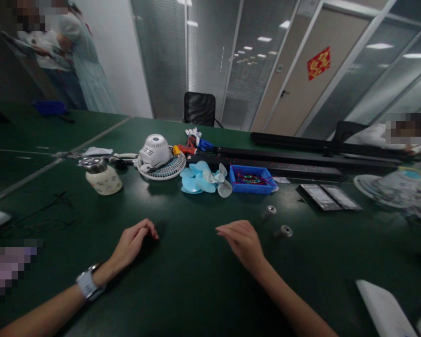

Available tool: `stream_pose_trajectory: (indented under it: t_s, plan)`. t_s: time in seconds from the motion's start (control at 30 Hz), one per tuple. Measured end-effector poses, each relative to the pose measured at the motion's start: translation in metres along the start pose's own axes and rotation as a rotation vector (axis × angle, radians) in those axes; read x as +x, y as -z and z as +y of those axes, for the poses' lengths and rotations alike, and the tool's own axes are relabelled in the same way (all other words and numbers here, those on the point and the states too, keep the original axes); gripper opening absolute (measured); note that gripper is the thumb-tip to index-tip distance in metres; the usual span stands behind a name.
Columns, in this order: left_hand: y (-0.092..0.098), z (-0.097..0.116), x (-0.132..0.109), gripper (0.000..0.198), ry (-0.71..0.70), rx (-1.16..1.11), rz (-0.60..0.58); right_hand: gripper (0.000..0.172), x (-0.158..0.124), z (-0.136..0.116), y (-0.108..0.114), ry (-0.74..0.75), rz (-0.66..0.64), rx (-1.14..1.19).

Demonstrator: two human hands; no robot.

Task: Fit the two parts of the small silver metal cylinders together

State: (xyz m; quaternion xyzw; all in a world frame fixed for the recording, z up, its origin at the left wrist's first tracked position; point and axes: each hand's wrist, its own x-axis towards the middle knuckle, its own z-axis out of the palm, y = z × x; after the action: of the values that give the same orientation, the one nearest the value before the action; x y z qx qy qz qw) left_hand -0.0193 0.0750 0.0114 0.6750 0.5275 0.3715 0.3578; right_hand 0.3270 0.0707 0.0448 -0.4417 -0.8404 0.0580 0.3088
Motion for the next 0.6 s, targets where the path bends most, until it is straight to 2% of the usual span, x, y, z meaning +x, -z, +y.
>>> stream_pose_trajectory:
  t_s: [0.07,0.1,0.2,0.33,0.47,0.6]
  plan:
    - [0.0,-0.002,0.0,0.029,-0.007,0.005,-0.007,0.024,-0.024,0.027,0.04,-0.155,0.244,-0.194]
    - [-0.001,-0.002,0.0,0.03,-0.009,0.007,-0.01,0.025,-0.036,0.041,0.056,-0.22,0.319,-0.296]
    - [-0.001,-0.002,0.0,0.029,-0.01,0.012,-0.016,0.032,-0.067,0.073,0.084,-0.353,0.382,-0.488]
    - [0.0,0.0,0.0,0.029,-0.006,0.021,-0.001,0.037,-0.085,0.093,0.081,-0.406,0.295,-0.524]
    - [0.0,0.001,0.0,0.029,-0.004,0.018,-0.005,0.04,-0.086,0.094,0.072,-0.416,0.268,-0.562]
    - [-0.001,-0.001,0.0,0.029,0.001,0.03,-0.01,0.041,-0.087,0.092,0.073,-0.438,0.208,-0.602]
